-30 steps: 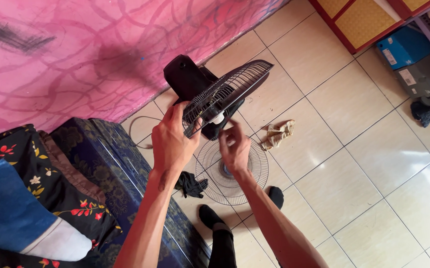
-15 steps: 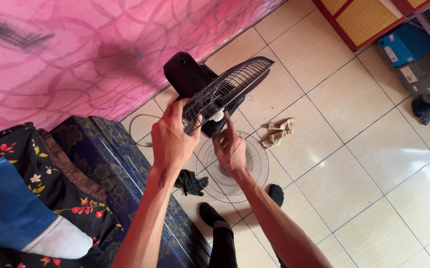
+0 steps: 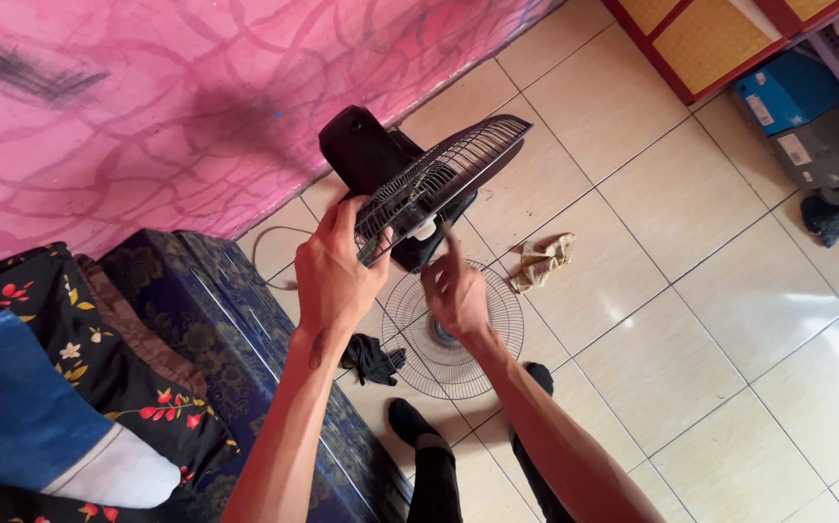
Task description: The person assembles a standing fan by attaching the fan blades to the motor hub, securing the front grille, and plugging the unit into a wall socket. They then test the fan by turning it on.
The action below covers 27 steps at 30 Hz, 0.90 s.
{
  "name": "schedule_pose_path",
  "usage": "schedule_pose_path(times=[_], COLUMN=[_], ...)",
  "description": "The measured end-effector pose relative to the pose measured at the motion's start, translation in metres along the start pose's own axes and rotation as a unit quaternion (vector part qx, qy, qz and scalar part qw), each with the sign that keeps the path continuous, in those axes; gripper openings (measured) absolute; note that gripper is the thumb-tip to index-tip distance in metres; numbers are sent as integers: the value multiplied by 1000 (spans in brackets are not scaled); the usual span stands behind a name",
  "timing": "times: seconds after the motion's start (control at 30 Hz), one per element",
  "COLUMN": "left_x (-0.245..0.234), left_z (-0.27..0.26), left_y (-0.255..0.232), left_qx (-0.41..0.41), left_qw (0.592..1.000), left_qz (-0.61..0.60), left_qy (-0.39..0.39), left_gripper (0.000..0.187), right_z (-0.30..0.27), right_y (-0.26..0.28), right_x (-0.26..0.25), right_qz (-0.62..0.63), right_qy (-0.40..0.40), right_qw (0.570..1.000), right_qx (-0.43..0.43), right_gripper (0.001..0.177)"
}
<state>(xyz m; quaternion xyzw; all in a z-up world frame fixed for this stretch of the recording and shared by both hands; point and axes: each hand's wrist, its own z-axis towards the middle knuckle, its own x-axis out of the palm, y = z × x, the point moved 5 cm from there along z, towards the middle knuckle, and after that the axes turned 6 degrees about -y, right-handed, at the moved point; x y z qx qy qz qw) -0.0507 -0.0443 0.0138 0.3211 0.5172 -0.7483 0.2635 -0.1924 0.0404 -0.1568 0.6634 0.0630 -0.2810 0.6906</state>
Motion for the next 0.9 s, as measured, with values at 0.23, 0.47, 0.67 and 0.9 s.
schedule_pose_path(times=[0.23, 0.47, 0.67, 0.9], left_x=[0, 2, 2, 2], left_z=[0, -1, -2, -2], left_y=[0, 2, 4, 2], left_qx=[14, -9, -2, -2], left_qw=[1000, 1000, 1000, 1000], left_qz=[2, -4, 4, 9], left_qy=[-13, -3, -10, -10], left_gripper=[34, 33, 34, 34], right_z=[7, -14, 9, -13], right_y=[7, 2, -2, 12], right_x=[5, 4, 4, 5], right_qz=[-50, -21, -50, -71], right_qy=[62, 58, 35, 125], right_qw=[996, 997, 995, 982], right_qx=[-27, -50, -77, -124], right_gripper=[80, 62, 83, 48])
